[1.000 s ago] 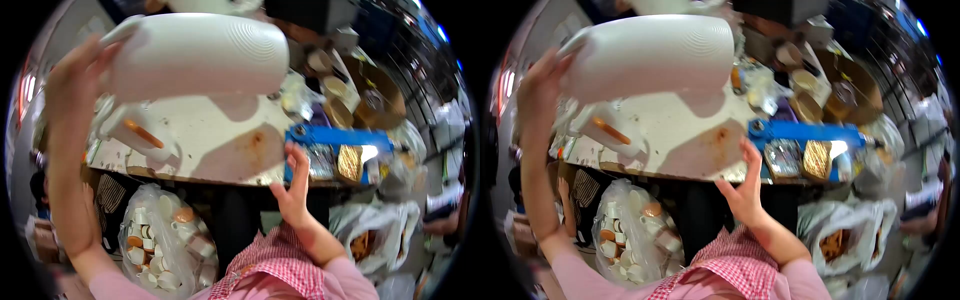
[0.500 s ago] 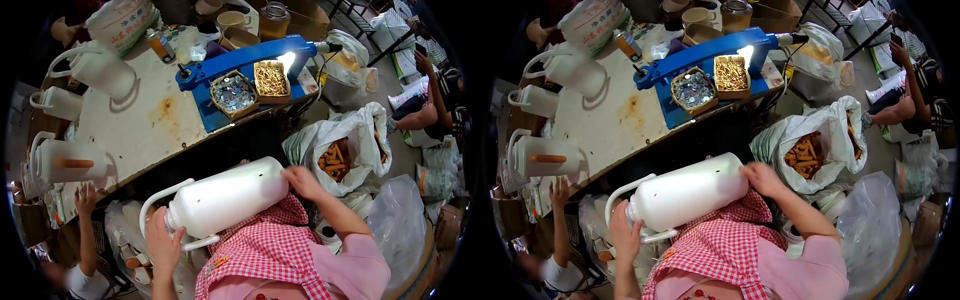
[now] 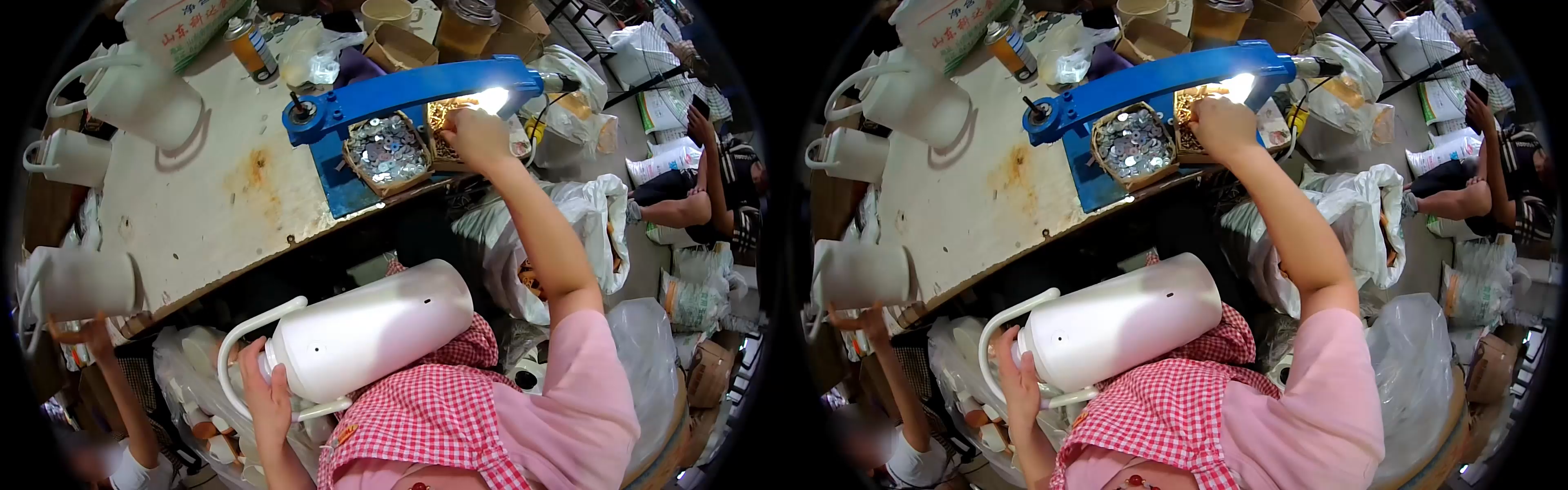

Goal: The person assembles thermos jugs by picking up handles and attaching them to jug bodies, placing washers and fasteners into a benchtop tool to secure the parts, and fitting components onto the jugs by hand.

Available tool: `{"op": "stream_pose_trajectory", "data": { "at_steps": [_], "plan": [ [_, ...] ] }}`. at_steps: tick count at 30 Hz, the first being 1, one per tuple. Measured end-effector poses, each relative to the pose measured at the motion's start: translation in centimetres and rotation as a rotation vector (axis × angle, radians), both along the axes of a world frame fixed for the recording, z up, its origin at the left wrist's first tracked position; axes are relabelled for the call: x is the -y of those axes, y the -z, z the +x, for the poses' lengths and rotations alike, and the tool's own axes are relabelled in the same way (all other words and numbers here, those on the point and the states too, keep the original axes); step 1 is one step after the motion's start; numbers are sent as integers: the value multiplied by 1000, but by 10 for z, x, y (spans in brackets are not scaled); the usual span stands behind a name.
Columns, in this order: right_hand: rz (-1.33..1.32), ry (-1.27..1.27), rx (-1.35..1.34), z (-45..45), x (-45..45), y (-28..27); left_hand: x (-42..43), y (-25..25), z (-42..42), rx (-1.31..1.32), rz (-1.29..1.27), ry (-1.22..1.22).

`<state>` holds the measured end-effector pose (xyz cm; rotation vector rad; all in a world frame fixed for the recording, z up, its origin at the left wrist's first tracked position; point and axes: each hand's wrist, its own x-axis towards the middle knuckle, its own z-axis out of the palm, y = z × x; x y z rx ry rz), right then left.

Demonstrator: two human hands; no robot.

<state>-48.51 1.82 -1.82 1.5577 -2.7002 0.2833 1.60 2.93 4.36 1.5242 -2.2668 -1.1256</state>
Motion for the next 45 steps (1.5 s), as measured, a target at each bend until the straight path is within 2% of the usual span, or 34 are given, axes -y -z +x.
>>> {"op": "stream_pose_trajectory", "data": {
  "at_steps": [2,5,8,9,11,14,22,27,29,32,45],
  "plan": [
    [84,-14,-58,1,1,-5,5,0,1,-2,6,5],
    [0,11,-55,10,-5,-17,12,-4,5,-70,52,33],
    [-386,-112,382,27,-17,-32,17,-10,2,-52,64,64],
    [-542,-98,699,48,-13,-53,17,-9,0,-77,83,49],
    [-812,-203,1072,71,9,-64,19,-8,-3,-103,106,37],
    [-831,-344,1038,95,55,-90,23,-6,-7,-114,57,80],
    [-785,-414,1132,110,106,-86,22,-8,-3,-114,88,19],
    [-659,-448,834,110,103,-96,19,10,3,-146,50,43],
    [-672,-439,839,110,106,-92,17,15,0,-257,81,-51],
    [-777,-443,1069,110,107,-89,13,18,2,-261,47,-50],
    [-797,-400,1085,108,111,-85,12,16,-4,-347,128,-125]
  ]
}}
